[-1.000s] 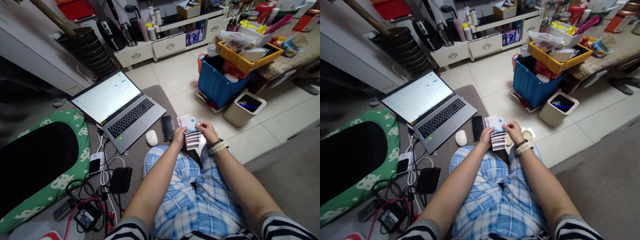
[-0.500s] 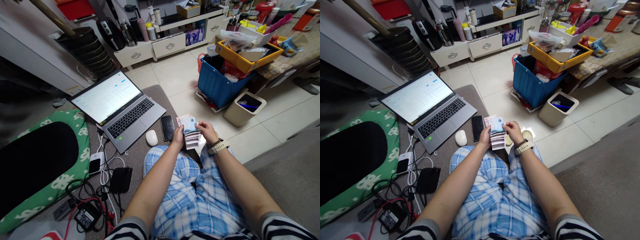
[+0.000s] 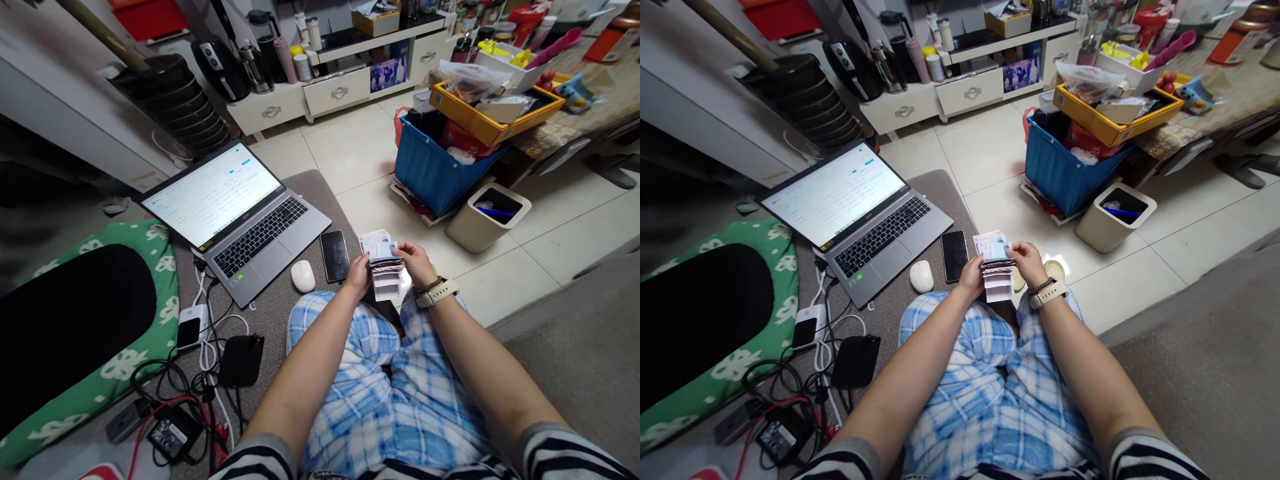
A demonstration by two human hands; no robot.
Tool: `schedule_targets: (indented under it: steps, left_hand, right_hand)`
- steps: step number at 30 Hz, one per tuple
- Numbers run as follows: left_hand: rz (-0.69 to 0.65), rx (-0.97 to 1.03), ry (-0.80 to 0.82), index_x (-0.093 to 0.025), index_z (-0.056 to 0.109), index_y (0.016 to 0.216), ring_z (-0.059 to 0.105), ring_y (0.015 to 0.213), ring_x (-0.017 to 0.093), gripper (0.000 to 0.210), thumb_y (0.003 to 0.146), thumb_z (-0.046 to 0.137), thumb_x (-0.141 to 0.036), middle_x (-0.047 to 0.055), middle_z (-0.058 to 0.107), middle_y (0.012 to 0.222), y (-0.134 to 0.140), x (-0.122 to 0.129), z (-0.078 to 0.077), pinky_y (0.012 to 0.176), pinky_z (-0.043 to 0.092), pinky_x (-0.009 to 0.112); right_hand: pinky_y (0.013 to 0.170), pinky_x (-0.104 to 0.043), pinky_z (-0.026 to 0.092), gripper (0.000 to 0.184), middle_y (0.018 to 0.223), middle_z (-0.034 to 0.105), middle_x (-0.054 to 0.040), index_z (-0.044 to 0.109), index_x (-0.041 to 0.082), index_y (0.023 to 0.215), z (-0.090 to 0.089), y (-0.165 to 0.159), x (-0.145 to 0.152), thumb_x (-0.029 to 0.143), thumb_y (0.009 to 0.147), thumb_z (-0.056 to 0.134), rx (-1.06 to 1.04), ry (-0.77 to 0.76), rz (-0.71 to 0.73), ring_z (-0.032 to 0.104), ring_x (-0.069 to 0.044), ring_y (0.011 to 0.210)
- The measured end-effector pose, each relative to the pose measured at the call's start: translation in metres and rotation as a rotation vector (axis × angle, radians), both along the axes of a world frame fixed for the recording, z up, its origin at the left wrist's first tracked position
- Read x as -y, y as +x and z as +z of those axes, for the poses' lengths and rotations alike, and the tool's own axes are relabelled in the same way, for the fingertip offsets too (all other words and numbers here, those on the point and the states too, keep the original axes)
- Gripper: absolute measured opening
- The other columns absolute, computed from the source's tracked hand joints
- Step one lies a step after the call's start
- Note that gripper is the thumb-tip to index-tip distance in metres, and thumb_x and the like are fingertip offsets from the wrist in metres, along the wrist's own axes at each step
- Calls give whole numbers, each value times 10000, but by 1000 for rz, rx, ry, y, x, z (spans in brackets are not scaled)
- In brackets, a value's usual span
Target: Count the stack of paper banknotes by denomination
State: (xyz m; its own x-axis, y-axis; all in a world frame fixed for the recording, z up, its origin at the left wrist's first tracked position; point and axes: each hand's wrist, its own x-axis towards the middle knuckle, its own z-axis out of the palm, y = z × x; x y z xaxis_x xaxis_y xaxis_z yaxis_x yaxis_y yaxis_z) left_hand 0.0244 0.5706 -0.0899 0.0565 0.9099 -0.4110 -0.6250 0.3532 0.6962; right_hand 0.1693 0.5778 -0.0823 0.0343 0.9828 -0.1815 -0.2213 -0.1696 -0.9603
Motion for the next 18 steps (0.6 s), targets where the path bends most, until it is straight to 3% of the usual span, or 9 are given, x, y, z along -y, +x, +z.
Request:
schedule_targets:
  steps: [10,18]
  left_hand:
    - [85,10,-47,-132,663,791,653,1031,296,217,622,715,-259,96,738,846,-2,-3,1,924,472,419]
    - [95,-31,-30,-131,674,760,668,977,279,169,628,703,-233,77,726,759,-4,-3,1,900,482,396]
  right_hand:
    - [489,-253,344,327,567,525,40,618,202,667,0,-2,2,483,608,774,-3,2,67,425,-99,505]
    - [470,-246,336,326,501,472,52,595,203,615,1,-1,2,493,641,743,-26,-2,81,394,-90,471]
